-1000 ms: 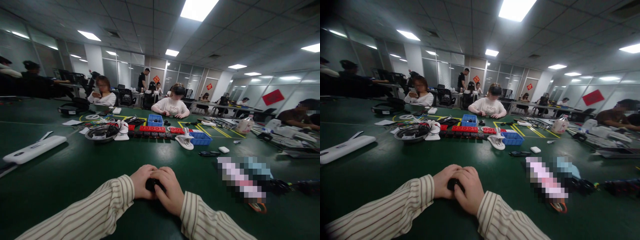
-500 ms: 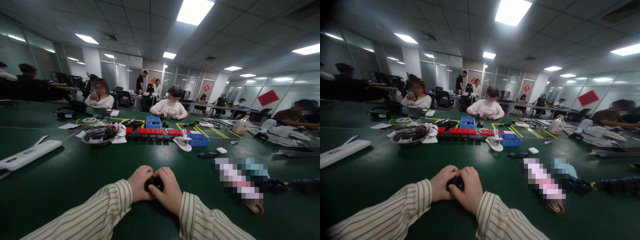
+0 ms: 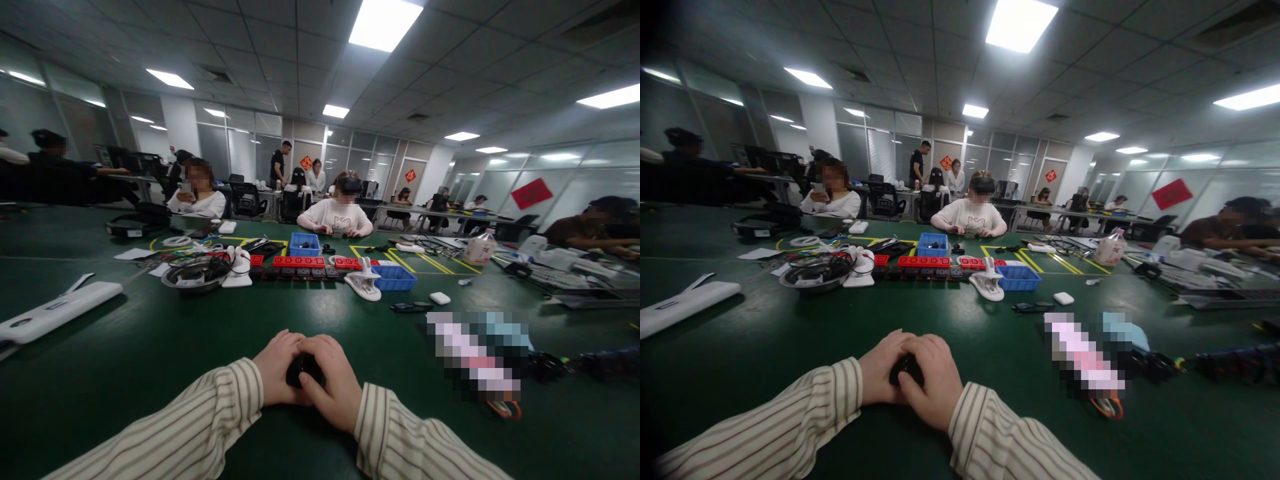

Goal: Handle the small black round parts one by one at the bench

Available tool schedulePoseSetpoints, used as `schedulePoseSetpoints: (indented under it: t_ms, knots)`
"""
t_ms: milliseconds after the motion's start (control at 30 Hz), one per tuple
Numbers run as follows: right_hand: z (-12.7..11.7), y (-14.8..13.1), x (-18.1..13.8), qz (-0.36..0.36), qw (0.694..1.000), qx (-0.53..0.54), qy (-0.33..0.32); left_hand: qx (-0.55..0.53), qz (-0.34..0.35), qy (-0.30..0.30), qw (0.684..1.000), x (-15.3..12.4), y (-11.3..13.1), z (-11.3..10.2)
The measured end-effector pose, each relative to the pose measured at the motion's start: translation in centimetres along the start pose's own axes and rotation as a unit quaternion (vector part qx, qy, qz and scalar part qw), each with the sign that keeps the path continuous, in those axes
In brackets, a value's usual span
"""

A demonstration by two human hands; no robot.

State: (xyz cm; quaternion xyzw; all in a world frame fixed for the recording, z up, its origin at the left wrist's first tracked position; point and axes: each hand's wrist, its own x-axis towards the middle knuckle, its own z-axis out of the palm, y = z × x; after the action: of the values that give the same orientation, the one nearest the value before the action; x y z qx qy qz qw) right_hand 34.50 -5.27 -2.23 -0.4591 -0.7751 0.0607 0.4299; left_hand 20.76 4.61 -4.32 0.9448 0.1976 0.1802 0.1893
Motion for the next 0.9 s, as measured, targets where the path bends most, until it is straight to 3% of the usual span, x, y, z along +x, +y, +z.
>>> schedulePoseSetpoints:
  t_ms: [233, 400, 533, 733, 900]
  knots:
    - [0.34, 0.60, 0.03, 0.085, 0.992, -0.061, 0.068, 0.015, -0.022, 0.011, 1.000, 0.17, 0.46, 0.18]
    - [0.45, 0.69, 0.25, 0.123, 0.988, -0.086, 0.021, 0.003, -0.021, 0.002, 1.000, 0.37, 0.19, 0.30]
    - [0.32, 0.60, 0.34, 0.102, 0.993, -0.062, 0.002, -0.018, -0.002, 0.002, 1.000, 0.50, -0.11, 0.30]
    - [0.14, 0.36, 0.13, 0.000, 1.000, -0.025, -0.008, -0.030, 0.025, -0.009, 0.999, 0.38, -0.11, 0.35]
    - [-0.24, -0.23, -0.01, -0.031, 0.999, -0.022, -0.027, 0.008, -0.008, -0.012, 1.000, 0.03, 0.23, 0.25]
